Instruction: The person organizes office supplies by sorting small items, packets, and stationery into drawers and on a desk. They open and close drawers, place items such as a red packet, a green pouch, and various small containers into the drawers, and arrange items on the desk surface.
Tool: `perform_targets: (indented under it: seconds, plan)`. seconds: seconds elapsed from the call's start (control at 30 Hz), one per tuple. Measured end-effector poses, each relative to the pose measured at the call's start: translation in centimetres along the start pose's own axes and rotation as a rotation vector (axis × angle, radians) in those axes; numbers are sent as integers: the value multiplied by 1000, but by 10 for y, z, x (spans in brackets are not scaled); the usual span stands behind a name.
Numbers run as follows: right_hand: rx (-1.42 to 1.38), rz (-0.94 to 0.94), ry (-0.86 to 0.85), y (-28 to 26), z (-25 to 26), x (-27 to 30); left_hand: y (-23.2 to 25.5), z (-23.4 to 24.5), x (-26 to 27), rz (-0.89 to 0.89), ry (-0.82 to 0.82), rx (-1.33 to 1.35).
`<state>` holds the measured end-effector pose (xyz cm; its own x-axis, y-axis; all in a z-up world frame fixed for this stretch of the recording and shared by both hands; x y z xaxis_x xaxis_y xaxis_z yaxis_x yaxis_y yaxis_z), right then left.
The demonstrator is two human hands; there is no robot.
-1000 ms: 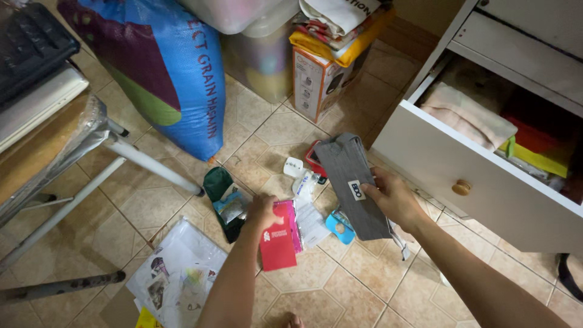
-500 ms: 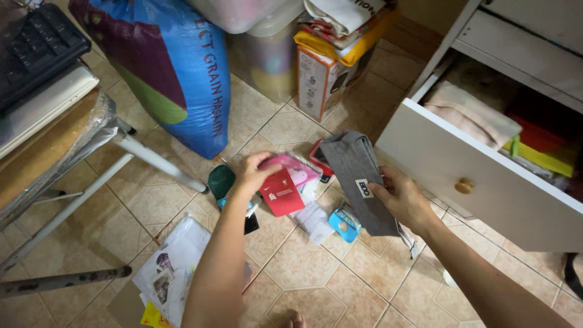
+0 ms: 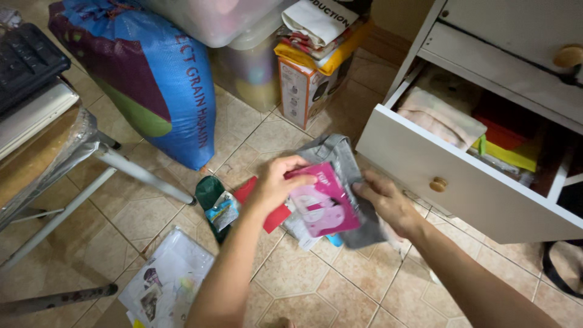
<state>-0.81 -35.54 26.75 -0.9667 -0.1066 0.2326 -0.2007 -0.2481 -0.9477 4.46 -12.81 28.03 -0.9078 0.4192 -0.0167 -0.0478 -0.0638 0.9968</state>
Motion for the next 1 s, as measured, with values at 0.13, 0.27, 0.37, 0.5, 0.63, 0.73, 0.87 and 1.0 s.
perform_targets:
  seconds: [0.13,0.27,0.37,0.5,0.63,0.73,0.87,1.0]
  plan:
    - [-162,-72,-54,-1,-7,10,5,-16,-1,101,185,-155]
    - [-138,30,-110,-18,-9,22,41,-28,15,-234,540,-285]
    - [-347,95,-77,-31,-4,28,19,-36,20,17,585,192]
    - [-288,196,-54,-54,3,40,17,-76,20,127,362,539]
    - [-179,282,-76,-93,26,61,47,-94,15,154,353,666]
    - [138,155,46,-122,80,80,111,-107,3,-120,224,581]
    - [178,396,308,-198,188,116,195,-122,-38,-486,178,117]
    - [307,478,365,-229,253,120,224,-179,-110,-516,46,-639]
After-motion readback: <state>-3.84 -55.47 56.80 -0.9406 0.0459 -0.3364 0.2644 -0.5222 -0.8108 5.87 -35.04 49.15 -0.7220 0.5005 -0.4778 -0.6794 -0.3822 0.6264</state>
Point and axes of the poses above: each hand's wrist, its own x-axis away from the middle knuckle, its own z-axis out of the back of the hand, y = z × x, the point moved 7 cm from there along -x, towards the middle knuckle, and after that the axes turned 6 degrees about z, right-handed, at the moved point
